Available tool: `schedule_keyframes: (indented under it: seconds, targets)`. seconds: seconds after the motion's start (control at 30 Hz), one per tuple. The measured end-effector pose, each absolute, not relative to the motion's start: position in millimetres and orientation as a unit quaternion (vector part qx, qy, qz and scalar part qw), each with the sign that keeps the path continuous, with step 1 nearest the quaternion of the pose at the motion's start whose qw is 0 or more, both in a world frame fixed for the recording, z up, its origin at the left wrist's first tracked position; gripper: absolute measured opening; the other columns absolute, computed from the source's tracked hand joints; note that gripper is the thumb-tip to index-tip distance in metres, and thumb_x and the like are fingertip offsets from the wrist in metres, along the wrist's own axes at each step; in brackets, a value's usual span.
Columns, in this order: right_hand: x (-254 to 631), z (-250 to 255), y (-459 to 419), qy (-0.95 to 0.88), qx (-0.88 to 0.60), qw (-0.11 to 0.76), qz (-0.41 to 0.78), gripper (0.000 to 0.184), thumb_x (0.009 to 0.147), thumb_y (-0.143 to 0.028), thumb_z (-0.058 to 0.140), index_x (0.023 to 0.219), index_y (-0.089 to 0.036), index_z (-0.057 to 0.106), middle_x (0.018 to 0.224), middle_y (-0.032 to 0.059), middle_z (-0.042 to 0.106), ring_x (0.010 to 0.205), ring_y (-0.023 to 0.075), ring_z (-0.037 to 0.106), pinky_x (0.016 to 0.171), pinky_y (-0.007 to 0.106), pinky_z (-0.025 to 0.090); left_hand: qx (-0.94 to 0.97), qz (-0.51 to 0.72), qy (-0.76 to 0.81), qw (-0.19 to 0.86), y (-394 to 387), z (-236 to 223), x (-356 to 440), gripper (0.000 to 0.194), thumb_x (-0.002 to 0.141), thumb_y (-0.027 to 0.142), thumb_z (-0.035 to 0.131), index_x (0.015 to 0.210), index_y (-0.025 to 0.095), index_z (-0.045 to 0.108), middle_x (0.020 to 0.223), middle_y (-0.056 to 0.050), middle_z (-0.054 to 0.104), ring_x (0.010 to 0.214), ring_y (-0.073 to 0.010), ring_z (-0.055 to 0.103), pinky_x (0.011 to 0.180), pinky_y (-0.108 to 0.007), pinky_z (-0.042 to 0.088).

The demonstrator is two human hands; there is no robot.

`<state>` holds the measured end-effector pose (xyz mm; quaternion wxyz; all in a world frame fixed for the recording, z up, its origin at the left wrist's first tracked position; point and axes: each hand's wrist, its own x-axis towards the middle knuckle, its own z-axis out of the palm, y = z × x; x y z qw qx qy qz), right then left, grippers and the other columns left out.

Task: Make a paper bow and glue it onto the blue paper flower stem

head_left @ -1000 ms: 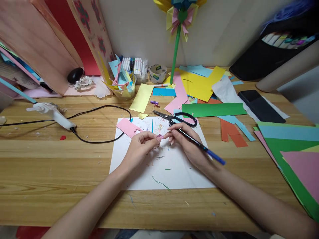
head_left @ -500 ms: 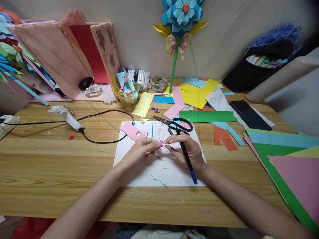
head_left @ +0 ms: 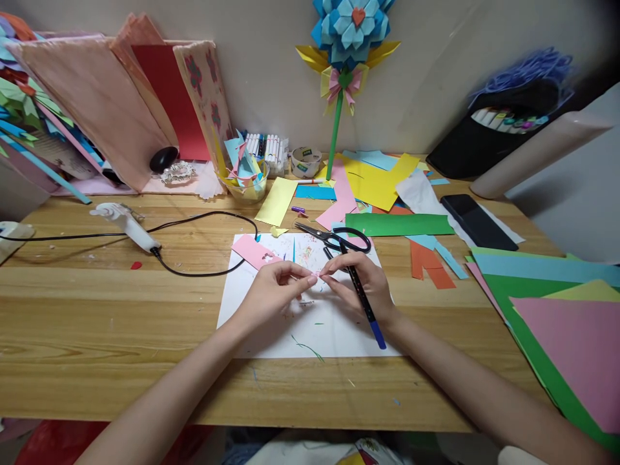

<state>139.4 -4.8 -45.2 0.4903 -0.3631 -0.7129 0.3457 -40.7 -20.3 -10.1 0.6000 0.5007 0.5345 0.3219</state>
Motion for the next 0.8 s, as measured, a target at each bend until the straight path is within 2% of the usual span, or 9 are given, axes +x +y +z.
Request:
schedule_keyframes:
  seconds: [0.17,0.5,0.67,0.73,0.8]
  targets:
    - [138.6,-43.5,-5.8,-0.734,-0.358,0.472,0.332,0.020,0.072,-0.014,0.065,0.086,-0.024,0.054,0.079,0.0019,0.062,0.074,0.0172,0.059,0.070,0.034,0.049,0.521,0.341,0.543,0.564,-24.0,-14.1,-38.6,0.032,0.070,0.044,0.062,0.078,0.013,0.064,0.060,-0.003,0.060,0.046,-0.0108,0.054,0.036,-0.018,0.037]
    - [136.4,-39.2,-8.8,-0.717,-0.390,0.478,0.325,0.020,0.075,-0.017,0.061,0.091,-0.024,0.051,0.085,0.0020,0.059,0.075,0.0154,0.058,0.069,0.032,0.049,0.544,0.373,0.552,0.510,-22.1,-24.1,-39.8,0.031,0.074,0.043,0.059,0.079,0.013,0.065,0.069,-0.007,0.067,0.058,-0.0144,0.061,0.053,-0.023,0.046]
    - [138.6,-46.4,-11.8,-0.698,-0.420,0.467,0.344,0.016,0.077,-0.021,0.061,0.092,-0.024,0.054,0.086,0.0030,0.060,0.077,0.0169,0.058,0.071,0.033,0.048,0.491,0.394,0.568,0.530,-16.4,-26.7,-42.3,0.030,0.072,0.041,0.062,0.075,0.011,0.064,0.073,-0.011,0.068,0.058,-0.0150,0.061,0.052,-0.024,0.046]
    - [137.1,-50.2,-9.4,-0.679,-0.426,0.458,0.384,0.013,0.083,-0.027,0.053,0.095,-0.024,0.055,0.085,0.0040,0.061,0.077,0.0181,0.058,0.070,0.034,0.048,0.462,0.412,0.573,0.537,-12.7,-27.5,-46.3,0.029,0.072,0.040,0.062,0.073,0.010,0.063,0.071,-0.011,0.067,0.056,-0.0147,0.061,0.051,-0.024,0.046]
    - [132.6,-51.7,-5.1,-0.660,-0.407,0.461,0.432,0.023,0.089,-0.033,0.040,0.103,-0.023,0.056,0.085,0.0056,0.061,0.078,0.0193,0.058,0.071,0.037,0.048,0.444,0.425,0.579,0.536,-9.0,-28.8,-51.5,0.029,0.070,0.039,0.063,0.069,0.011,0.062,0.068,-0.010,0.066,0.056,-0.0144,0.060,0.051,-0.024,0.045]
